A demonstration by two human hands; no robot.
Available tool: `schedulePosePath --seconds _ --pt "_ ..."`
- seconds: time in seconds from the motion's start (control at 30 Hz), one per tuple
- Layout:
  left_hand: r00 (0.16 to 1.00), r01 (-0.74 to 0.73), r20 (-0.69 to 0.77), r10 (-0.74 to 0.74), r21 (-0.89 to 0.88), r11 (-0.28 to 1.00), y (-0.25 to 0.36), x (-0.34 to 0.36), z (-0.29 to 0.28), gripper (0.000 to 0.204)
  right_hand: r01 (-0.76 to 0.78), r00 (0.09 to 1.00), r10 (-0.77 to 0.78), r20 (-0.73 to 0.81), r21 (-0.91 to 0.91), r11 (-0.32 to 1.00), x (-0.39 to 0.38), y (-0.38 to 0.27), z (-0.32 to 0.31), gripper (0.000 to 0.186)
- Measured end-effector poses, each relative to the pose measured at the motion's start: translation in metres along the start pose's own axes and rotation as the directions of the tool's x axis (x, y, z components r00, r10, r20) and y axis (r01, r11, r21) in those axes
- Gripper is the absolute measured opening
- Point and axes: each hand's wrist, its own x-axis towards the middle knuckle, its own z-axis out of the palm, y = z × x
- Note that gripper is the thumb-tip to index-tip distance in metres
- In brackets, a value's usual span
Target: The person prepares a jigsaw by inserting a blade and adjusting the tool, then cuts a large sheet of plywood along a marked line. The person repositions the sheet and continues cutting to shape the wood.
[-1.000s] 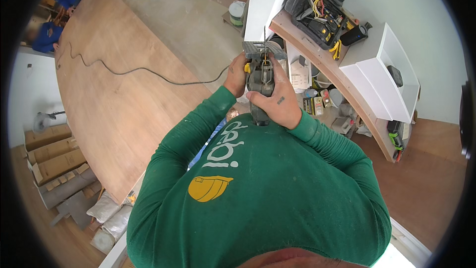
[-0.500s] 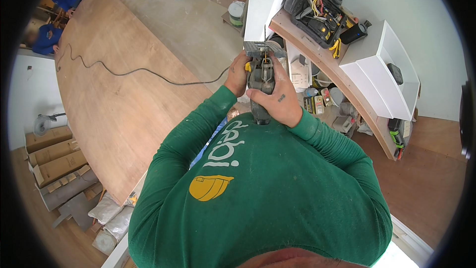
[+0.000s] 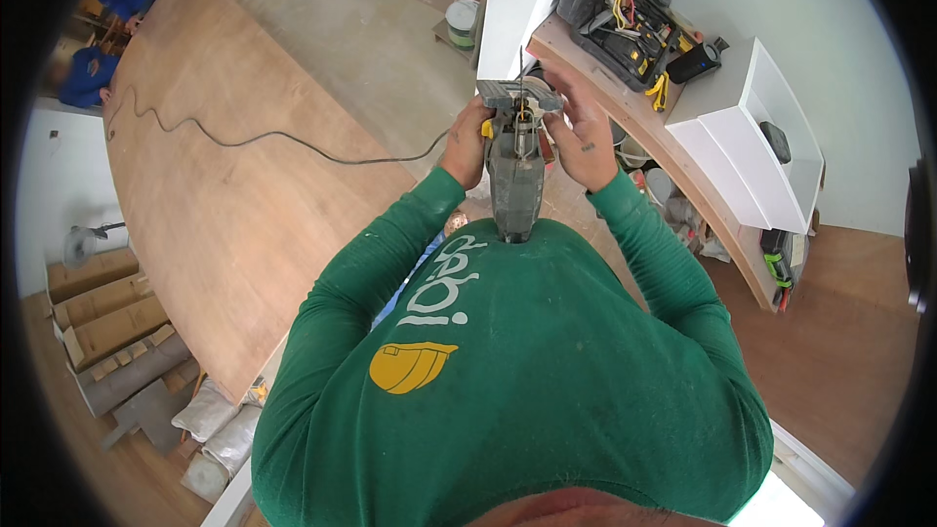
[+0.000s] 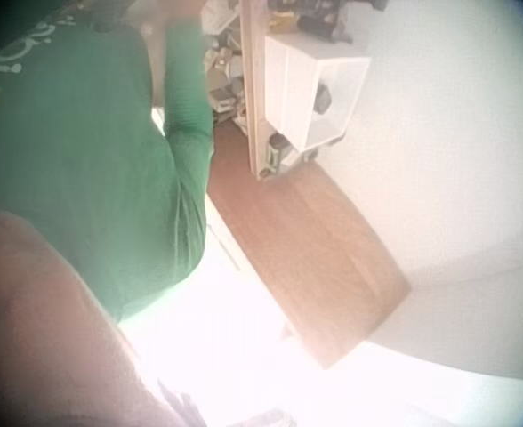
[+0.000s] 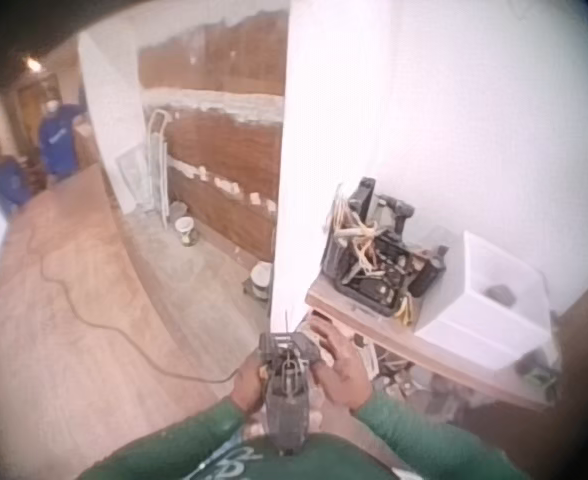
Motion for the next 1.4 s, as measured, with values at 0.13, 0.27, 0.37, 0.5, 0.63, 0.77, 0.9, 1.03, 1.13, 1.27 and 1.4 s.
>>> schedulePosePath --seconds 0.13,0.27,0.37,0.5,0.63,0.77,0.9,1.03,1.13,1.27,1.4 --pt "0.99 -0.143 0.046 0.137 0.215 0.966 0.002 -0.001 0.002 0.042 0.265 0.951 -0.232 0.203 -0.154 0.952 0.021 0.001 -0.01 0.059" --pt "1.0 -0.009 0.011 0.009 -0.012 1.0 0.003 -0.001 0.002 0.043 0.18 0.946 -0.144 0.29 -0.103 0.978 0.028 -0.005 -0.013 0.057" --pt "1.0 -0.005 -0.017 0.004 -0.007 1.0 0.005 -0.002 0.003 0.045 0.15 0.948 -0.101 0.302 -0.142 0.978 0.031 -0.007 -0.012 0.058" --pt "0.999 -0.015 -0.037 0.015 0.023 1.0 0.008 -0.001 0.004 0.044 0.232 0.949 -0.184 0.256 -0.172 0.957 0.034 -0.006 -0.01 0.052" --pt "0.999 -0.029 -0.022 0.03 0.067 0.997 0.01 0.0 0.004 0.042 0.236 0.949 -0.183 0.256 -0.191 0.953 0.035 -0.007 -0.01 0.051" --pt "1.0 -0.024 -0.011 0.024 0.056 0.998 0.009 0.0 0.002 0.041 0.247 0.947 -0.196 0.254 -0.188 0.95 0.035 -0.008 -0.011 0.05" --pt "0.982 -0.19 0.055 0.182 0.303 0.934 0.005 0.002 -0.002 0.041 0.277 0.942 -0.216 0.257 -0.23 0.933 0.036 -0.007 -0.012 0.05" --pt "0.982 -0.188 0.067 0.177 0.269 0.945 0.0 0.006 -0.009 0.041 0.288 0.941 -0.228 0.25 -0.234 0.929 0.037 -0.005 -0.013 0.051" --pt "0.968 -0.25 0.11 0.226 0.322 0.913 -0.003 0.008 -0.011 0.042 0.285 0.941 -0.222 0.254 -0.246 0.926 0.038 -0.003 -0.013 0.053" --pt "0.989 -0.142 0.073 0.131 0.163 0.976 -0.005 0.01 -0.012 0.042 0.27 0.942 -0.2 0.27 -0.251 0.929 0.039 -0.002 -0.015 0.054" --pt "0.981 -0.192 0.065 0.182 0.215 0.958 -0.006 0.008 -0.012 0.041 0.246 0.939 -0.157 0.306 -0.28 0.928 0.039 -0.003 -0.017 0.055"
